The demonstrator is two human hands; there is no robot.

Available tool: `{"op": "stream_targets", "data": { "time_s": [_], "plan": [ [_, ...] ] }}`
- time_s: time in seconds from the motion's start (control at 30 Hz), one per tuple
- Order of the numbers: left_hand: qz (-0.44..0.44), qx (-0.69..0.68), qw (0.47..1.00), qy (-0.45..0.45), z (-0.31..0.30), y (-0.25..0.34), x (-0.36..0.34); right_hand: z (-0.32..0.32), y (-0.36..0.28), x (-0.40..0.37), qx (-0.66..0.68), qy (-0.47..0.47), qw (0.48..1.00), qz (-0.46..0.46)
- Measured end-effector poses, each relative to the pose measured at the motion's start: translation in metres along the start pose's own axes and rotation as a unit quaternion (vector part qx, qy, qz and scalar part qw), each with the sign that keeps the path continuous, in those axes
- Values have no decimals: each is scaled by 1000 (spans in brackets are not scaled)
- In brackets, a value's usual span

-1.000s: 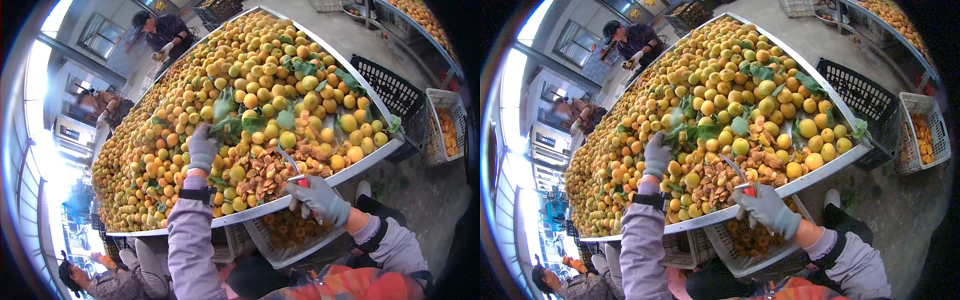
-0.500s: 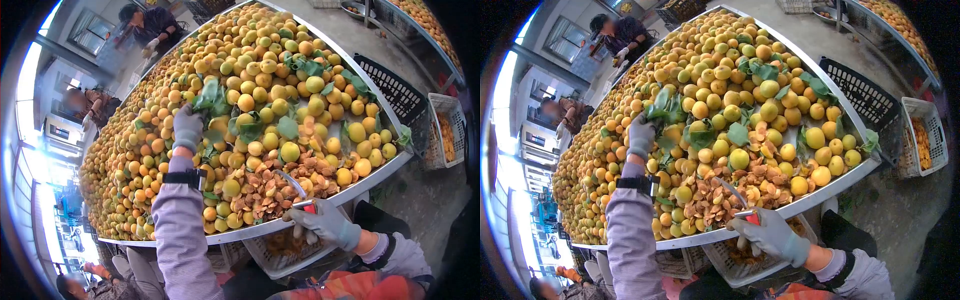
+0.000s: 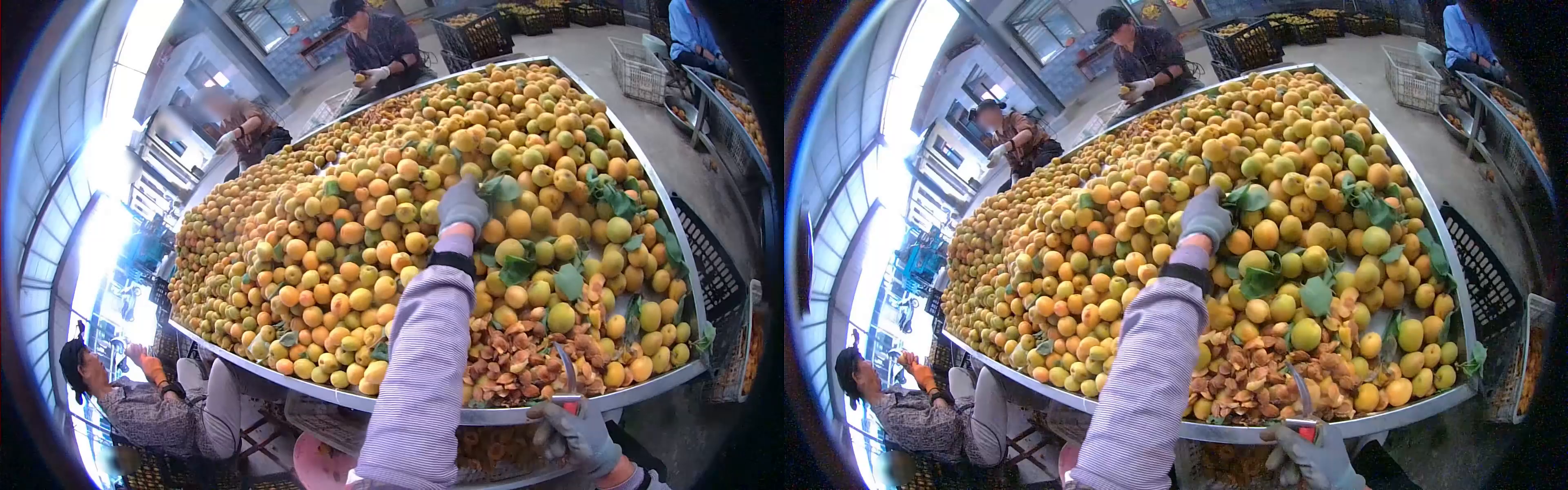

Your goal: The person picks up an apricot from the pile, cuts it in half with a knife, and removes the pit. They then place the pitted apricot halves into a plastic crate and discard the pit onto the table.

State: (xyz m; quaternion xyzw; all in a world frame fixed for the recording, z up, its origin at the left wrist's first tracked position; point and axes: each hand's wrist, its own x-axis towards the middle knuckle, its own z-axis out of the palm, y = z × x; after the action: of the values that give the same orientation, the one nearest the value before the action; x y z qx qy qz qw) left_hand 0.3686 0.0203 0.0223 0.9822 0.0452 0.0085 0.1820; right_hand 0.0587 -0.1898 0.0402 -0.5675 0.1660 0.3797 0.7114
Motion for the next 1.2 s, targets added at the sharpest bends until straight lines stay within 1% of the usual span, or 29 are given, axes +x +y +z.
{"op": "stream_targets", "data": {
  "time_s": [0.07, 0.1, 0.13, 0.17, 0.2, 0.23, 0.27, 0.3, 0.33, 0.37, 0.43, 0.47, 0.53, 0.57, 0.6, 0.63, 0.67, 0.7, 0.73, 0.77, 0.83, 0.9, 0.97, 1.0, 1.03, 1.1, 1.13, 1.17, 1.2],
  "plan": [
    [-1, -23, 998, 51, 11, -7, 3, 1, -1, -3, 1, -1, 1000, -13],
    [1, -24, 998, 52, 14, -13, 2, 1, -2, -7, -31, -9, 998, -51],
    [-4, -128, 986, 107, 17, -21, 1, 2, -2, -10, -61, -17, 994, -87],
    [-6, -231, 960, 159, 20, -30, 3, 3, -1, -10, -56, -15, 994, -87],
    [-31, -380, 915, 133, 40, -57, 24, 3, 0, -9, -29, -7, 998, -61],
    [-8, -434, 893, 118, 19, -46, 1, 0, 1, -8, -2, 6, 999, -35],
    [61, -563, 816, 117, 23, -58, 2, -7, 2, 0, -3, -26, 1000, 4],
    [46, -665, 745, 21, 9, -60, -6, -9, 4, 1, 3, -10, 1000, 7],
    [80, -631, 771, 32, -5, -49, -23, -10, 5, 0, 22, -21, 1000, 4],
    [51, -637, 770, -3, -20, -41, -38, -10, 6, 1, 40, -36, 999, -2],
    [77, -576, 814, -10, -28, -39, -52, -12, 11, 2, 48, -20, 999, 5],
    [78, -576, 814, -16, -23, -42, -55, -13, 12, 2, 51, -33, 998, -7],
    [141, -418, 897, -16, -16, -38, -63, -13, 11, -1, 39, -44, 998, -22],
    [137, -432, 889, -63, -9, -34, -67, -12, 10, -2, 43, -42, 998, -21],
    [147, -331, 928, -90, -5, -32, -66, -12, 10, -1, 37, -42, 998, -22],
    [156, -227, 954, -117, 0, -29, -65, -12, 11, -1, 30, -42, 998, -22],
    [157, -227, 953, -122, 3, -27, -61, -13, 15, 1, 32, -43, 998, -23],
    [143, -90, 974, -149, -5, -12, -61, -13, 14, 1, 35, -39, 998, -22],
    [127, 49, 975, -174, -10, 0, -62, -13, 13, 0, 39, -39, 998, -22],
    [130, 48, 974, -179, -12, 7, -64, -13, 12, 0, 44, -38, 998, -21],
    [189, 223, 929, -226, -15, 14, -69, -18, 15, 1, 52, -49, 997, -25],
    [183, 226, 928, -233, -11, 11, -76, -20, 14, 0, 61, -59, 996, -40],
    [144, 178, 959, -164, -6, 9, -86, -21, 15, 0, 66, -60, 995, -39],
    [151, 162, 966, -132, 0, 3, -87, -20, 16, 1, 59, -57, 996, -38],
    [151, 161, 966, -135, 3, -3, -89, -20, 17, 1, 51, -55, 997, -36],
    [187, 27, 976, -112, 3, -14, -95, -20, 20, 1, 53, -59, 996, -42],
    [175, -19, 979, -105, 5, -19, -95, -19, 19, 1, 56, -62, 995, -52],
    [177, -15, 979, -104, 9, -25, -92, -18, 19, 1, 58, -63, 995, -55],
    [177, -48, 977, -107, 14, -32, -88, -18, 18, 1, 46, -60, 996, -57]
  ]
}}
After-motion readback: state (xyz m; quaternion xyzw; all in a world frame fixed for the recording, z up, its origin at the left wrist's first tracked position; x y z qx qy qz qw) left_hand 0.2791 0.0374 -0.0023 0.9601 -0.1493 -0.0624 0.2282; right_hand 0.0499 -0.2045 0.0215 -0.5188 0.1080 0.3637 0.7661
